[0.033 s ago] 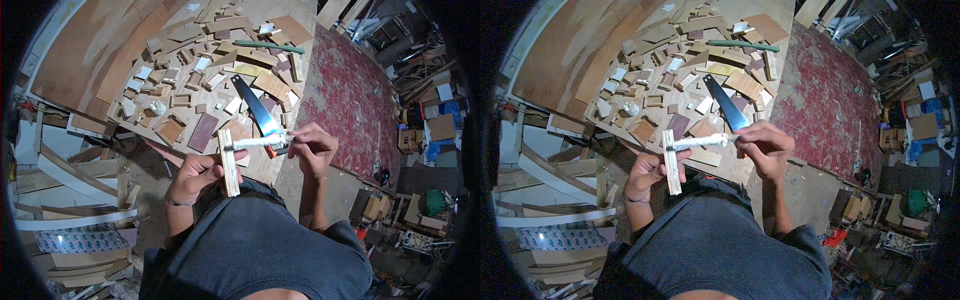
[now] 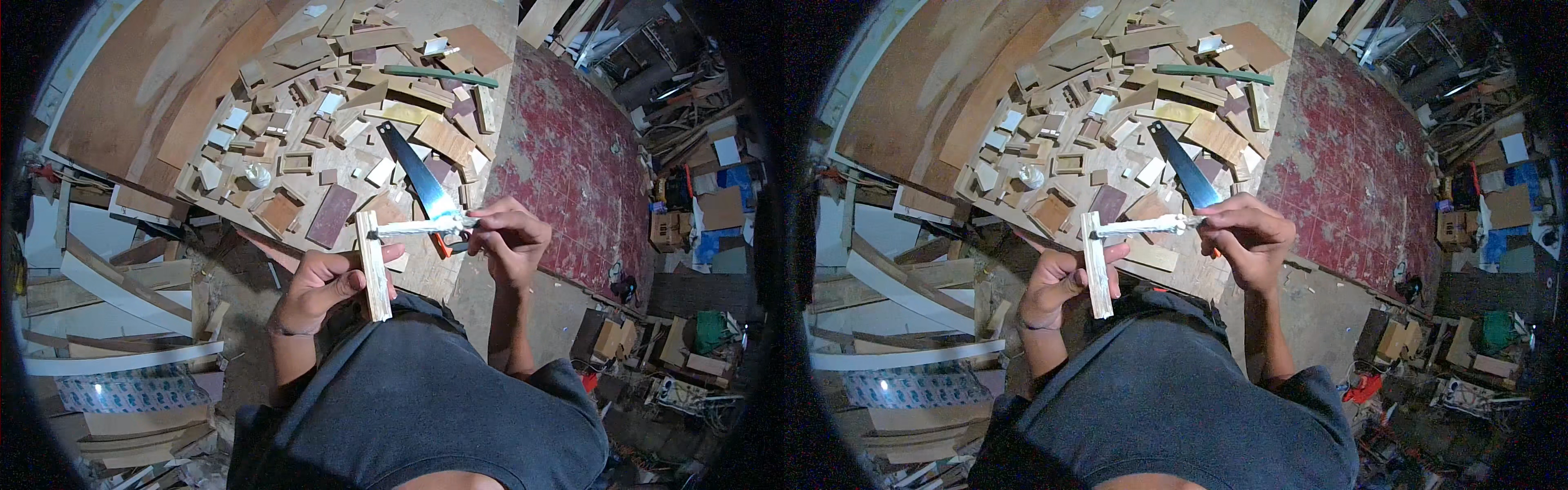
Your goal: Apply glue to small wood pieces and assemble them on a block, then trim with a handsaw.
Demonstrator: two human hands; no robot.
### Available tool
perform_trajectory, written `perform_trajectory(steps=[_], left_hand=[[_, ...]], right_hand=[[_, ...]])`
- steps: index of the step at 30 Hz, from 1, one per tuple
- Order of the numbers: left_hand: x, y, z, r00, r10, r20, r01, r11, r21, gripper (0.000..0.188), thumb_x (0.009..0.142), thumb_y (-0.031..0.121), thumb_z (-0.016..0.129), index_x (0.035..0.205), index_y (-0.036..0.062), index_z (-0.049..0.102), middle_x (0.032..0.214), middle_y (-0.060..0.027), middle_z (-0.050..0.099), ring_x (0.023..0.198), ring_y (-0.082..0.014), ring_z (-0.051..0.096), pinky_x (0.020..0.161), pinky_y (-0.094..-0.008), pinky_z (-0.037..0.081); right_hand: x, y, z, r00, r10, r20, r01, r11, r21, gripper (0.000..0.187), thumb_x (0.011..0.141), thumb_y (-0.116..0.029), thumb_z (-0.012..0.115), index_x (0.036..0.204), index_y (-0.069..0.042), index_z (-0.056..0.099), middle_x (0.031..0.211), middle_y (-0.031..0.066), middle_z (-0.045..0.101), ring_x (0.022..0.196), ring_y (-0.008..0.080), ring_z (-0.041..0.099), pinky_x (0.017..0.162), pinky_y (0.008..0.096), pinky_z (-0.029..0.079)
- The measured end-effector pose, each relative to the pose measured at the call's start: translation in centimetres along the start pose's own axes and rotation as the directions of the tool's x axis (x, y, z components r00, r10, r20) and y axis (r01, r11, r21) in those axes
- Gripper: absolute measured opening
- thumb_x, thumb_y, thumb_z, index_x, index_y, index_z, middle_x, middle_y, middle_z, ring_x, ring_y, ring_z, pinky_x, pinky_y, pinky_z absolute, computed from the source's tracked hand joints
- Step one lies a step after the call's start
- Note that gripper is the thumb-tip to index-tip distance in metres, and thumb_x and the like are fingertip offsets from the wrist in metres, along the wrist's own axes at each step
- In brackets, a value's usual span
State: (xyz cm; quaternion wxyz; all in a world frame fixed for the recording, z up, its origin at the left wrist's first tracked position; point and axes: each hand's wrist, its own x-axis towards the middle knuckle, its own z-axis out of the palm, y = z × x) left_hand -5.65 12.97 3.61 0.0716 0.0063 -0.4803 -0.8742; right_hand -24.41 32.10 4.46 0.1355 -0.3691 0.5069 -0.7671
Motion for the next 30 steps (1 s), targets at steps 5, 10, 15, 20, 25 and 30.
perform_trajectory(steps=[5, 10, 15, 20, 25, 30], left_hand=[[0.0, 0.1, -0.5, 0.997, -0.072, -0.017, 0.072, 0.997, 0.026, 0.041, 0.092, 0.027, 0.062, 0.105, -0.0117, 0.064, 0.121, -0.0283, 0.059, 0.086, -0.0213, 0.068, 0.079, -0.0310, 0.051], [0.6, 0.6, 0.2, 0.998, -0.046, -0.043, 0.048, 0.998, 0.043, 0.040, 0.093, 0.026, 0.061, 0.104, -0.0119, 0.064, 0.122, -0.0291, 0.058, 0.087, -0.0214, 0.067, 0.079, -0.0310, 0.051], [0.5, 0.4, -0.4, 0.993, -0.116, -0.027, 0.115, 0.993, -0.017, 0.040, 0.093, 0.025, 0.060, 0.106, -0.0134, 0.063, 0.127, -0.0305, 0.054, 0.090, -0.0224, 0.066, 0.080, -0.0312, 0.051], [0.6, 0.6, 0.1, 0.994, -0.064, -0.092, 0.061, 0.997, -0.037, 0.038, 0.093, 0.023, 0.060, 0.105, -0.0136, 0.063, 0.128, -0.0305, 0.054, 0.089, -0.0224, 0.067, 0.080, -0.0314, 0.052], [0.2, 0.2, -0.8, 0.996, -0.089, -0.020, 0.088, 0.995, -0.056, 0.036, 0.093, 0.021, 0.060, 0.103, -0.0133, 0.063, 0.128, -0.0305, 0.053, 0.091, -0.0222, 0.067, 0.081, -0.0315, 0.051], [0.2, 0.1, -0.3, 0.990, -0.018, -0.143, 0.021, 0.999, 0.024, 0.036, 0.093, 0.023, 0.060, 0.104, -0.0119, 0.064, 0.128, -0.0293, 0.054, 0.091, -0.0216, 0.067, 0.080, -0.0318, 0.051]], right_hand=[[0.7, 0.4, -0.9, 0.993, 0.002, 0.115, 0.006, 0.998, -0.066, 0.011, 0.074, 0.012, 0.065, 0.083, 0.007, 0.069, 0.086, 0.0230, 0.067, 0.061, 0.0178, 0.065, 0.049, 0.0259, 0.055], [0.6, 1.1, -1.0, 1.000, 0.013, 0.022, -0.015, 0.998, 0.056, 0.010, 0.075, 0.011, 0.066, 0.084, 0.007, 0.069, 0.086, 0.0236, 0.067, 0.061, 0.0185, 0.065, 0.049, 0.0261, 0.055], [1.0, 1.7, -0.8, 0.998, 0.061, 0.019, -0.061, 0.998, 0.006, 0.009, 0.076, 0.011, 0.066, 0.083, 0.007, 0.069, 0.086, 0.0232, 0.067, 0.061, 0.0182, 0.065, 0.048, 0.0258, 0.055], [1.1, 1.4, -1.4, 0.984, 0.000, 0.175, -0.012, 0.997, 0.070, 0.009, 0.074, 0.011, 0.068, 0.082, 0.007, 0.070, 0.085, 0.0237, 0.067, 0.061, 0.0189, 0.065, 0.049, 0.0269, 0.055], [1.1, 1.5, -0.8, 0.996, 0.020, 0.081, -0.024, 0.999, 0.047, 0.009, 0.074, 0.010, 0.068, 0.082, 0.007, 0.069, 0.085, 0.0237, 0.067, 0.061, 0.0191, 0.065, 0.049, 0.0270, 0.056], [0.9, 0.9, -1.4, 0.973, -0.005, 0.231, 0.001, 1.000, 0.017, 0.007, 0.074, 0.010, 0.067, 0.080, 0.008, 0.070, 0.084, 0.0229, 0.067, 0.062, 0.0187, 0.066, 0.050, 0.0264, 0.056]])
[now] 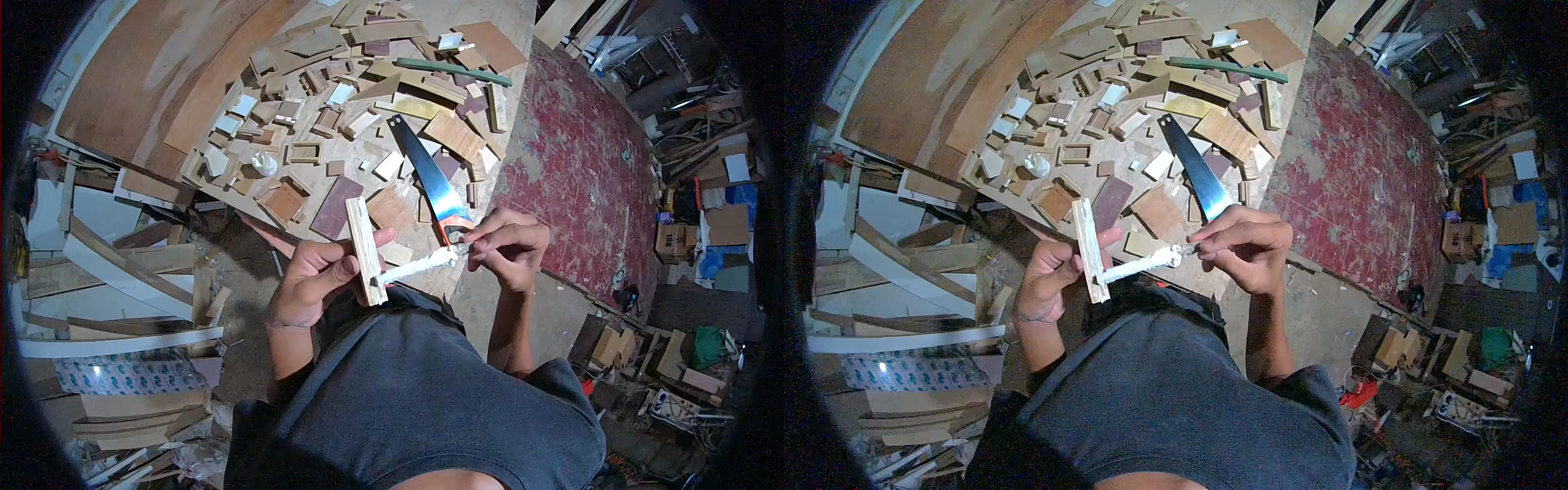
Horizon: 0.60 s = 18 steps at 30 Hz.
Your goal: Apply glue to small wood pieces and assemble them on a block, then trim with a handsaw.
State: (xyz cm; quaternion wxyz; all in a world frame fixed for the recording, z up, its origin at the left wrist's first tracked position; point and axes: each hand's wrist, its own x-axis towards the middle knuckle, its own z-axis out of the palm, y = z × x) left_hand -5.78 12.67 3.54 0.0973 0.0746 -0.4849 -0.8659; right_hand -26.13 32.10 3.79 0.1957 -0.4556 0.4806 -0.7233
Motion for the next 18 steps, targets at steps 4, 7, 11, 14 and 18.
perform_trajectory(steps=[4, 7, 11, 14, 18], left_hand=[[0.07, -0.16, -0.34, 0.999, 0.041, 0.033, -0.042, 0.999, 0.017, 0.038, 0.093, 0.022, 0.060, 0.109, -0.0126, 0.062, 0.129, -0.0281, 0.054, 0.093, -0.0211, 0.067, 0.081, -0.0316, 0.051], [-0.05, 0.49, 0.21, 0.998, -0.056, 0.013, 0.056, 0.998, -0.042, 0.041, 0.093, 0.022, 0.060, 0.114, -0.0136, 0.059, 0.129, -0.0283, 0.053, 0.096, -0.0215, 0.066, 0.082, -0.0314, 0.052], [-0.11, 0.16, 0.10, 1.000, 0.002, 0.003, -0.002, 1.000, -0.019, 0.046, 0.093, 0.023, 0.061, 0.119, -0.0141, 0.055, 0.115, -0.0245, 0.063, 0.092, -0.0216, 0.066, 0.080, -0.0311, 0.053], [-0.19, 0.19, 0.14, 1.000, 0.005, -0.013, -0.005, 1.000, -0.025, 0.048, 0.092, 0.023, 0.062, 0.121, -0.0140, 0.054, 0.104, -0.0207, 0.066, 0.087, -0.0209, 0.066, 0.078, -0.0308, 0.053], [-0.32, 0.04, -0.03, 0.999, 0.041, -0.021, -0.041, 0.998, -0.037, 0.049, 0.092, 0.023, 0.062, 0.122, -0.0135, 0.054, 0.102, -0.0190, 0.066, 0.085, -0.0194, 0.065, 0.075, -0.0293, 0.053]], right_hand=[[-0.19, 0.20, 0.05, 0.999, 0.013, -0.048, -0.011, 0.998, 0.054, 0.008, 0.073, 0.011, 0.067, 0.080, 0.008, 0.070, 0.084, 0.0227, 0.067, 0.062, 0.0188, 0.066, 0.050, 0.0267, 0.056], [-0.11, 0.23, 0.33, 0.989, 0.025, -0.144, -0.019, 0.999, 0.041, 0.008, 0.073, 0.011, 0.066, 0.080, 0.008, 0.070, 0.083, 0.0230, 0.067, 0.062, 0.0190, 0.066, 0.050, 0.0268, 0.056], [-0.10, 0.11, -0.14, 1.000, 0.004, -0.022, -0.004, 1.000, -0.002, 0.009, 0.072, 0.011, 0.066, 0.080, 0.007, 0.069, 0.083, 0.0236, 0.067, 0.062, 0.0187, 0.065, 0.050, 0.0263, 0.056], [-0.23, 0.07, -0.26, 1.000, -0.011, 0.016, 0.011, 0.999, 0.035, 0.009, 0.072, 0.011, 0.067, 0.081, 0.007, 0.069, 0.083, 0.0239, 0.067, 0.061, 0.0184, 0.065, 0.049, 0.0265, 0.056], [-0.40, -0.11, -0.02, 0.999, 0.005, -0.051, -0.003, 0.999, 0.045, 0.008, 0.074, 0.010, 0.068, 0.081, 0.008, 0.068, 0.082, 0.0235, 0.067, 0.060, 0.0185, 0.065, 0.047, 0.0270, 0.055]])
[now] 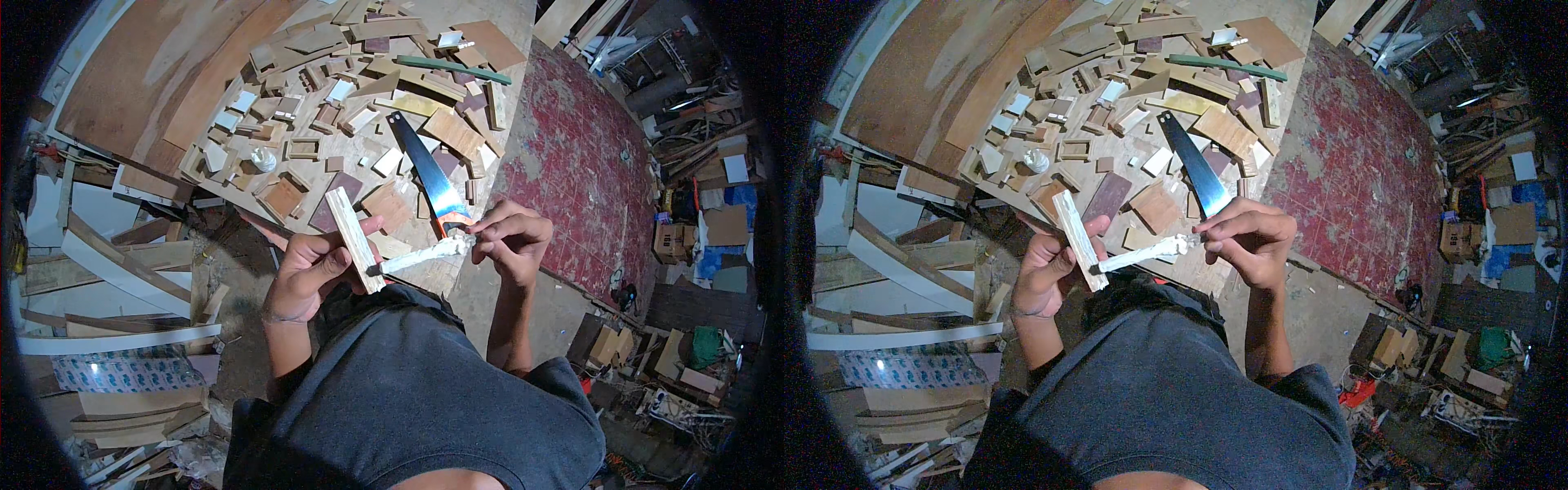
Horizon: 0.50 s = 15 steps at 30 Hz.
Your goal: Apply glue to small wood pieces and assemble them on a block, then trim with a handsaw.
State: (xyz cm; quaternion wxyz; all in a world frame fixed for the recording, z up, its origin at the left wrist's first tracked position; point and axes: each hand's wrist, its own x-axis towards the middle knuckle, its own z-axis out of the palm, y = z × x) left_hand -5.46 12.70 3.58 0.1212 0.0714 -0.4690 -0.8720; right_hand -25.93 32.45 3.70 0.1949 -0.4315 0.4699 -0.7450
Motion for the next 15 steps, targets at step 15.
perform_trajectory(steps=[15], left_hand=[[-0.7, 0.1, 1.2, 0.960, 0.085, -0.268, -0.099, 0.994, -0.042, 0.033, 0.087, 0.014, 0.068, 0.110, -0.0099, 0.063, 0.123, -0.0226, 0.060, 0.083, -0.0177, 0.068, 0.065, -0.0248, 0.056]], right_hand=[[-0.9, -2.4, 2.2, 0.970, -0.234, -0.070, 0.188, 0.898, -0.399, 0.013, 0.070, 0.012, 0.069, 0.080, 0.006, 0.067, 0.074, 0.0185, 0.066, 0.062, 0.0206, 0.067, 0.056, 0.0285, 0.056]])
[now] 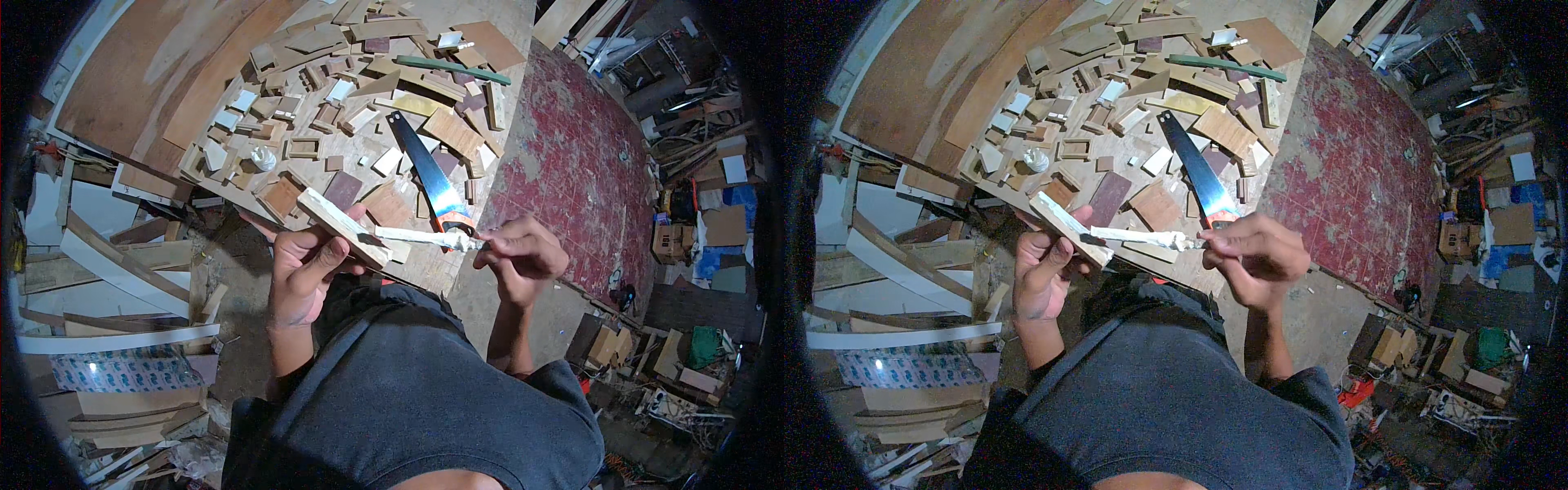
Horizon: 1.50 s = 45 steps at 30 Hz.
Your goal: Apply glue to small wood pieces and assemble them on a block, then trim with a handsaw.
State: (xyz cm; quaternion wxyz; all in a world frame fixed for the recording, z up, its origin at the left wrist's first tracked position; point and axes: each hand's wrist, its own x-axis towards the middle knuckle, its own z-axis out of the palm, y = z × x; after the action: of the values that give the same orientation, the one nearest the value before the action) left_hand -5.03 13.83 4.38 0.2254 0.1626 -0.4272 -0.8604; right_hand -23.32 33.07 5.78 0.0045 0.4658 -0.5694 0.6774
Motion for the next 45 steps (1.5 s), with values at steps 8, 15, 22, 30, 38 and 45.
perform_trajectory(steps=[8, 15, 22, 30, 38, 45], left_hand=[[0.0, -0.4, 1.1, 0.998, 0.020, -0.067, -0.023, 0.999, -0.036, 0.027, 0.088, 0.009, 0.066, 0.110, -0.0075, 0.063, 0.124, -0.0216, 0.059, 0.089, -0.0172, 0.068, 0.072, -0.0247, 0.059], [0.0, -0.5, 1.1, 0.994, 0.055, -0.094, -0.057, 0.998, -0.025, 0.028, 0.088, 0.008, 0.066, 0.112, -0.0068, 0.063, 0.126, -0.0211, 0.058, 0.093, -0.0167, 0.066, 0.074, -0.0245, 0.059], [0.3, -0.6, 1.7, 0.996, 0.017, -0.085, -0.019, 1.000, -0.025, 0.032, 0.089, 0.008, 0.065, 0.116, -0.0079, 0.060, 0.125, -0.0200, 0.059, 0.091, -0.0156, 0.066, 0.074, -0.0233, 0.058], [0.4, -0.6, 2.4, 0.977, 0.122, -0.177, -0.098, 0.985, 0.142, 0.038, 0.089, 0.010, 0.067, 0.121, -0.0079, 0.057, 0.110, -0.0151, 0.066, 0.085, -0.0131, 0.065, 0.075, -0.0224, 0.057], [0.8, -1.0, 2.3, 0.973, 0.180, -0.147, -0.150, 0.969, 0.197, 0.035, 0.090, 0.006, 0.064, 0.121, -0.0083, 0.057, 0.112, -0.0161, 0.065, 0.086, -0.0138, 0.065, 0.076, -0.0229, 0.058], [0.7, -0.8, 1.8, 0.965, 0.184, -0.190, -0.142, 0.967, 0.213, 0.033, 0.090, 0.006, 0.064, 0.121, -0.0069, 0.058, 0.117, -0.0167, 0.063, 0.088, -0.0147, 0.065, 0.077, -0.0240, 0.058]], right_hand=[[-0.5, -1.9, 1.0, 0.968, -0.212, 0.137, 0.246, 0.908, -0.340, 0.016, 0.069, 0.000, 0.080, 0.080, -0.003, 0.069, 0.071, 0.0136, 0.067, 0.063, 0.0169, 0.067, 0.052, 0.0255, 0.050], [-0.3, -3.9, 0.4, 0.956, -0.216, 0.198, 0.285, 0.844, -0.455, 0.011, 0.071, -0.007, 0.079, 0.078, -0.004, 0.071, 0.076, 0.0133, 0.071, 0.059, 0.0164, 0.066, 0.050, 0.0265, 0.051], [-0.7, -3.9, 0.9, 0.961, -0.220, 0.168, 0.276, 0.800, -0.533, 0.012, 0.071, -0.007, 0.080, 0.079, -0.004, 0.071, 0.079, 0.0132, 0.071, 0.061, 0.0170, 0.067, 0.052, 0.0268, 0.053], [-0.6, -3.2, 0.9, 0.938, -0.210, 0.277, 0.330, 0.785, -0.524, 0.010, 0.072, -0.003, 0.078, 0.080, -0.003, 0.071, 0.084, 0.0124, 0.071, 0.063, 0.0167, 0.066, 0.052, 0.0277, 0.053], [-0.2, -3.6, 1.2, 0.938, -0.241, 0.247, 0.343, 0.731, -0.590, 0.012, 0.072, -0.002, 0.076, 0.083, -0.003, 0.071, 0.087, 0.0122, 0.071, 0.064, 0.0169, 0.066, 0.050, 0.0264, 0.051], [0.0, -2.9, 2.2, 0.928, -0.261, 0.264, 0.368, 0.748, -0.553, 0.012, 0.071, -0.002, 0.079, 0.069, -0.004, 0.067, 0.071, 0.0101, 0.068, 0.057, 0.0163, 0.066, 0.046, 0.0263, 0.050]])
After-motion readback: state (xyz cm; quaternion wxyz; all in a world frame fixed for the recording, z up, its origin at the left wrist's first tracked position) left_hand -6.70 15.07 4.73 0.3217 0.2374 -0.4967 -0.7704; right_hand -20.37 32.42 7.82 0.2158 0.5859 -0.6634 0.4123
